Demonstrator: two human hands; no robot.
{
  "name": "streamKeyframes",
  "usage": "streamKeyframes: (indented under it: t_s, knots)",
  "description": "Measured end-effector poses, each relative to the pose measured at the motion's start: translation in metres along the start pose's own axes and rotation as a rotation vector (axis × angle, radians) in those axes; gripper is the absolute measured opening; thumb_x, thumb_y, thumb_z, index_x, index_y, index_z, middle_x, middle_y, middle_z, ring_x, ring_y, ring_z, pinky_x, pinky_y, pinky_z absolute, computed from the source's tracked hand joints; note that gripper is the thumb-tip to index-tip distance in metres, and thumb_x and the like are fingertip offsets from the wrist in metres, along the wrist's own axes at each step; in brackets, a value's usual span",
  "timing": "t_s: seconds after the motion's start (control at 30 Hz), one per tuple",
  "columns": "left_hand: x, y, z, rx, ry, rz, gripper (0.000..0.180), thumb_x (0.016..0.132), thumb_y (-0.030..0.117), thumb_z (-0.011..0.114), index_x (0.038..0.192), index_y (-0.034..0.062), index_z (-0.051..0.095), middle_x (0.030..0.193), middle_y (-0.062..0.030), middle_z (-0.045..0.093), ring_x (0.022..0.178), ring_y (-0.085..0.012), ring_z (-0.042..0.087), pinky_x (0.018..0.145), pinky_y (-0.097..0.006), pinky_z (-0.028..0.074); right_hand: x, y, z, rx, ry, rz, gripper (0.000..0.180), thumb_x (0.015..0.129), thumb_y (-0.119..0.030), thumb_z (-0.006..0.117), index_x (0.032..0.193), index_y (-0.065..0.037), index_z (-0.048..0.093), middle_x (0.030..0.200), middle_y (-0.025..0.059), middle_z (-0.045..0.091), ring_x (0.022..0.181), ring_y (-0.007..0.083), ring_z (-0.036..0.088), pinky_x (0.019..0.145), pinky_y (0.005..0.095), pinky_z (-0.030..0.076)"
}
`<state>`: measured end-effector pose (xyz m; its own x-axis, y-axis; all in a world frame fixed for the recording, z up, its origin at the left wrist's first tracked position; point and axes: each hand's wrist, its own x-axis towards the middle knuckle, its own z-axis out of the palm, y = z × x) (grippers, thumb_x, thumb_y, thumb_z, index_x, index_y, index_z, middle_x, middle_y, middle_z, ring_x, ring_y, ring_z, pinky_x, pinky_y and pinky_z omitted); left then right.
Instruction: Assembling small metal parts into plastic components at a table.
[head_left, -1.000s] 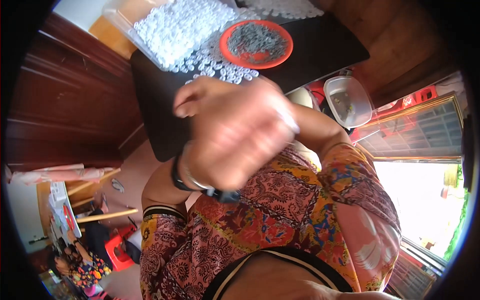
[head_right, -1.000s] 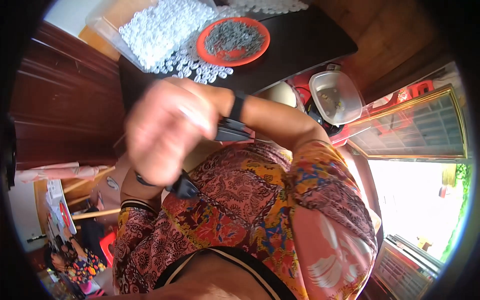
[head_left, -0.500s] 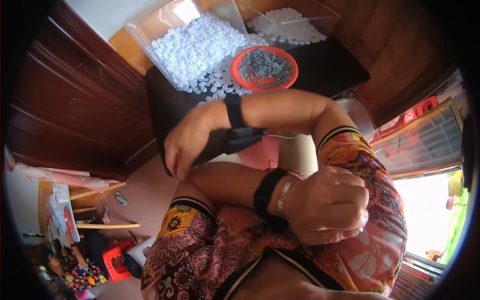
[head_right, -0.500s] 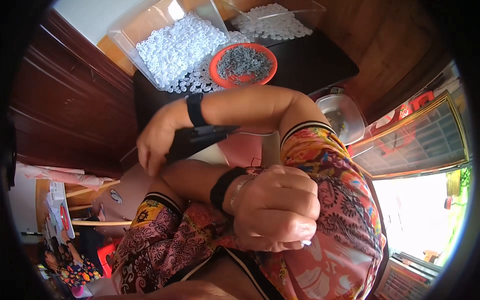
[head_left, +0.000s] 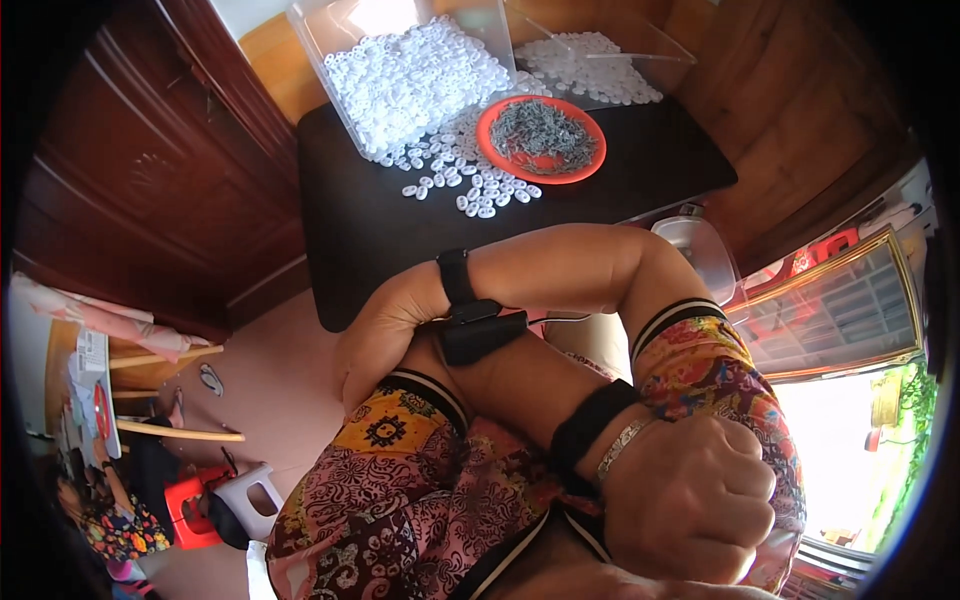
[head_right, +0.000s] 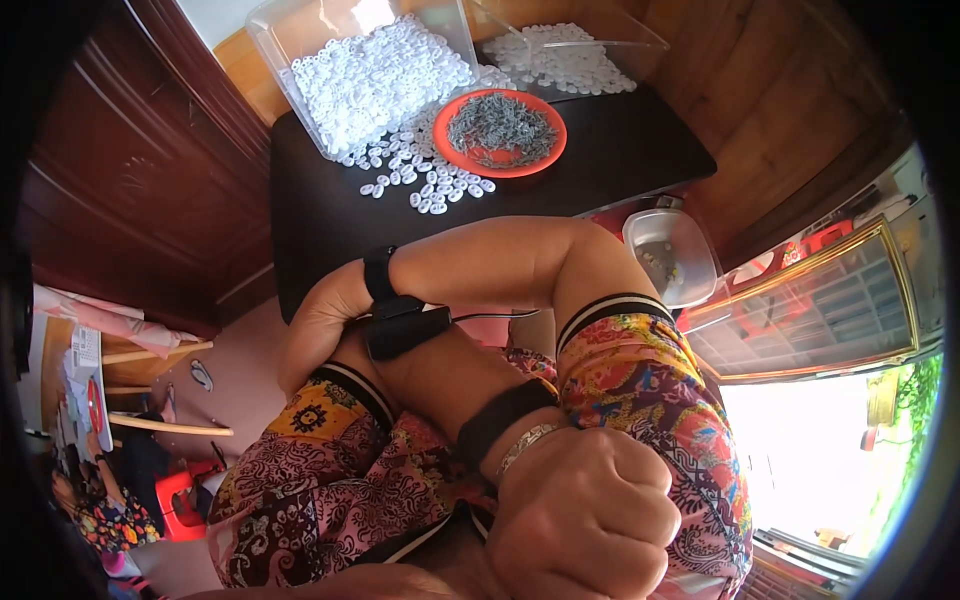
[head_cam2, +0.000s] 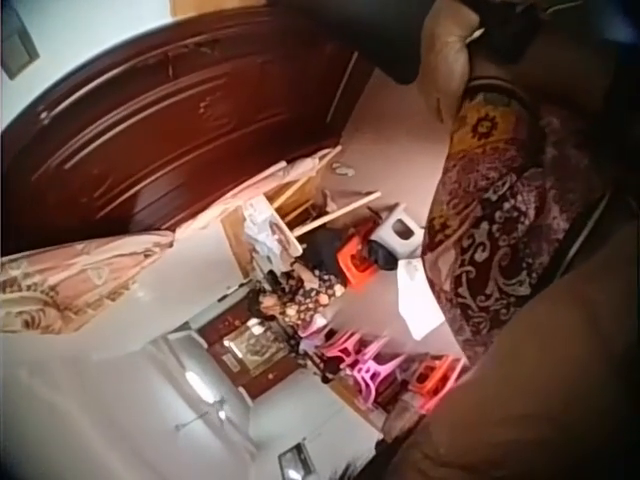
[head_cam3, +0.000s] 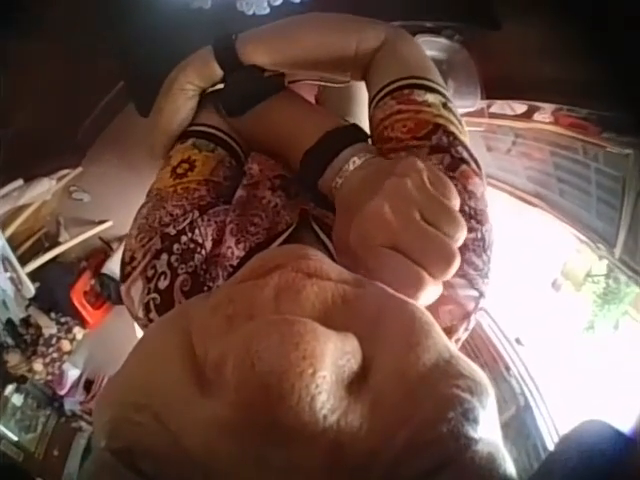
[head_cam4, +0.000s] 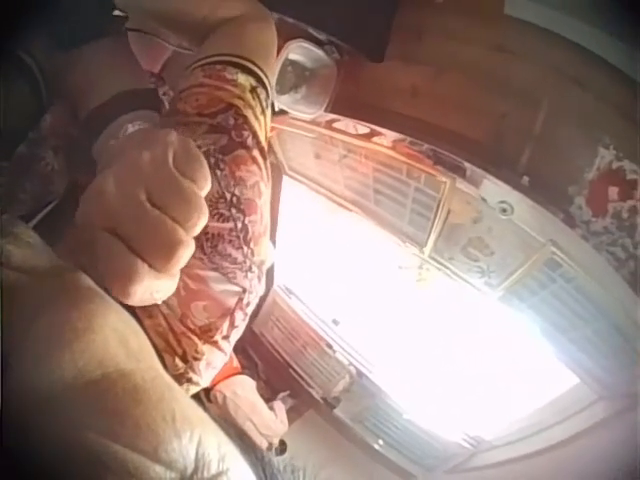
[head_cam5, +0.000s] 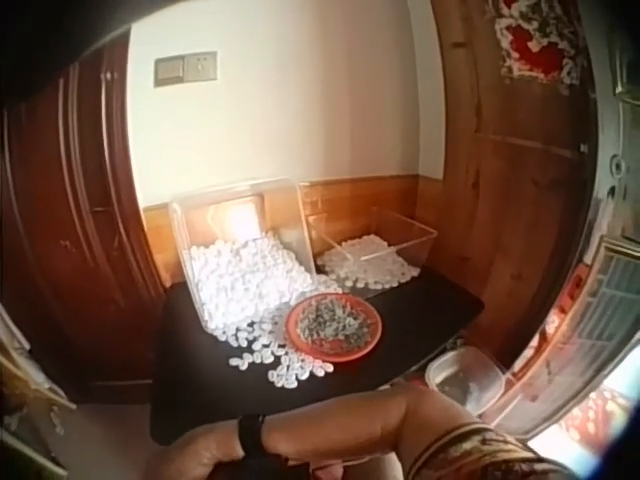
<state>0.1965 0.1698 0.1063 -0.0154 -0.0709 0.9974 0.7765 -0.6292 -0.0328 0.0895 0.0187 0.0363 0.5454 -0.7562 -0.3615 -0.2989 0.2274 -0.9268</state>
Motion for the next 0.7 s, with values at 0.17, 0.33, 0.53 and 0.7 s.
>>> streamKeyframes:
  t_s: [0.17, 0.33, 0.53, 0.7]
  knots:
    - [-0.004, -0.001, 0.004, -0.026, 0.009, -0.113, 0.021, 0.077, 0.018, 0.05, 0.059, 0.0085, 0.042, 0.061, -0.0038, 0.041, 0.048, -0.0194, 0.042, 0.041, -0.033, 0.029, -0.023, -0.015, 0.0, -0.306, 0.169, -0.007, 0.035, 0.091, -0.032, 0.05, 0.102, -0.001, 0.063, 0.09, 0.0069, 0.065, 0.084, 0.0142, 0.056, 0.078, 0.0289, 0.043]
    - [-0.004, 0.003, 0.013, -0.028, 0.055, -0.153, 0.019, 0.073, 0.02, 0.055, 0.063, 0.0071, 0.046, 0.06, -0.0056, 0.043, 0.048, -0.022, 0.046, 0.042, -0.034, 0.035, -0.007, 0.01, 0.01, -0.109, 0.156, -0.205, 0.035, 0.09, -0.032, 0.05, 0.095, -0.001, 0.064, 0.082, 0.008, 0.064, 0.078, 0.0142, 0.056, 0.073, 0.0314, 0.043]
    - [-0.01, -0.005, 0.001, -0.064, -0.118, -0.19, 0.01, 0.076, 0.015, 0.055, 0.071, 0.0062, 0.055, 0.062, -0.0007, 0.043, 0.047, -0.015, 0.041, 0.039, -0.03, 0.027, -0.051, 0.022, -0.003, -0.294, 0.348, -0.227, 0.031, 0.087, -0.029, 0.055, 0.086, 0.001, 0.061, 0.073, 0.0046, 0.06, 0.069, 0.0111, 0.049, 0.063, 0.0316, 0.042]
    - [-0.012, -0.015, -0.088, 0.214, -0.077, -0.27, 0.021, 0.078, 0.024, 0.055, 0.081, 0.0036, 0.057, 0.072, -0.0051, 0.053, 0.063, -0.0193, 0.053, 0.055, -0.03, 0.043, -0.179, 0.051, 0.043, -0.17, 1.091, 0.231, 0.021, 0.085, -0.021, 0.061, 0.088, 0.0, 0.059, 0.072, 0.0033, 0.056, 0.068, 0.0087, 0.049, 0.061, 0.0264, 0.044]
